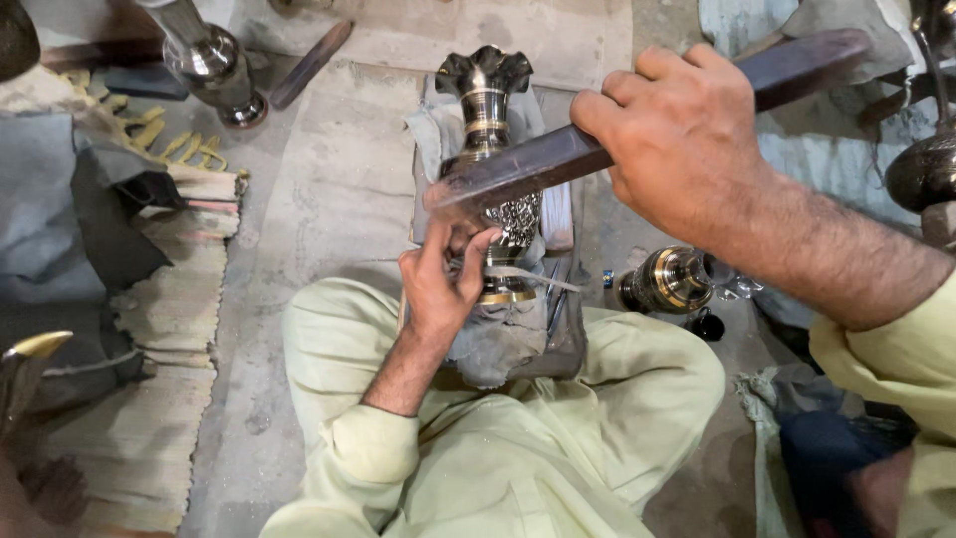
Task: The person sits cross-legged on the floor and uses a chisel and hammer to engrave decorative patterns on a silver-colored metal vessel. The vessel is held steady in the left hand while the right hand repeatedly strikes the chisel to create fine surface details.
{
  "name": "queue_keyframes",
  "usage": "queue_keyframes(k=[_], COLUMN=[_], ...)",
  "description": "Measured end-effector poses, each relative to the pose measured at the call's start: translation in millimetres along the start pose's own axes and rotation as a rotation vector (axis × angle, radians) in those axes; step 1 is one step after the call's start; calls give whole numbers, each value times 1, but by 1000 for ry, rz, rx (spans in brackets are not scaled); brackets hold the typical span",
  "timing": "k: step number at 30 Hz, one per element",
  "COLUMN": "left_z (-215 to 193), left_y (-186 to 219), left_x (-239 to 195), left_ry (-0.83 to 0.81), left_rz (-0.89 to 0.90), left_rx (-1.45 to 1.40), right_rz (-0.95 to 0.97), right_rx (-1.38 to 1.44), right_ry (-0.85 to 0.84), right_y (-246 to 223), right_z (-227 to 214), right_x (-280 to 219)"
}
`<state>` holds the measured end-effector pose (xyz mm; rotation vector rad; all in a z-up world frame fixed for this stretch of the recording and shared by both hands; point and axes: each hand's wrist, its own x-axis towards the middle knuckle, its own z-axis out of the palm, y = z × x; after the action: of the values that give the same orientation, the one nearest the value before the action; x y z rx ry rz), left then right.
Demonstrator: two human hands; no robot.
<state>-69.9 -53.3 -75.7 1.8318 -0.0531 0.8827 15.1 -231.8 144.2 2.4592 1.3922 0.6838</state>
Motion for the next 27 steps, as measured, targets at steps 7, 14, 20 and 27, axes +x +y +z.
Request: queue_keyframes(k=[7,14,20,27], left_z=[1,0,-1,-2], left_y=[-1,-2,-1,2], left_x=[4,3,3,7], left_ry=[-10,0,-16,-27], left_rz=[-23,40,20,20], left_rx=[-28,-44,-38,-31], right_rz=[-2,34,55,48], right_rx=[-34,41,60,130], right_ry=[3,14,19,97], right_y=[5,6,6,13], right_z=[6,7,8,18], right_x=[-1,0,-2,-10])
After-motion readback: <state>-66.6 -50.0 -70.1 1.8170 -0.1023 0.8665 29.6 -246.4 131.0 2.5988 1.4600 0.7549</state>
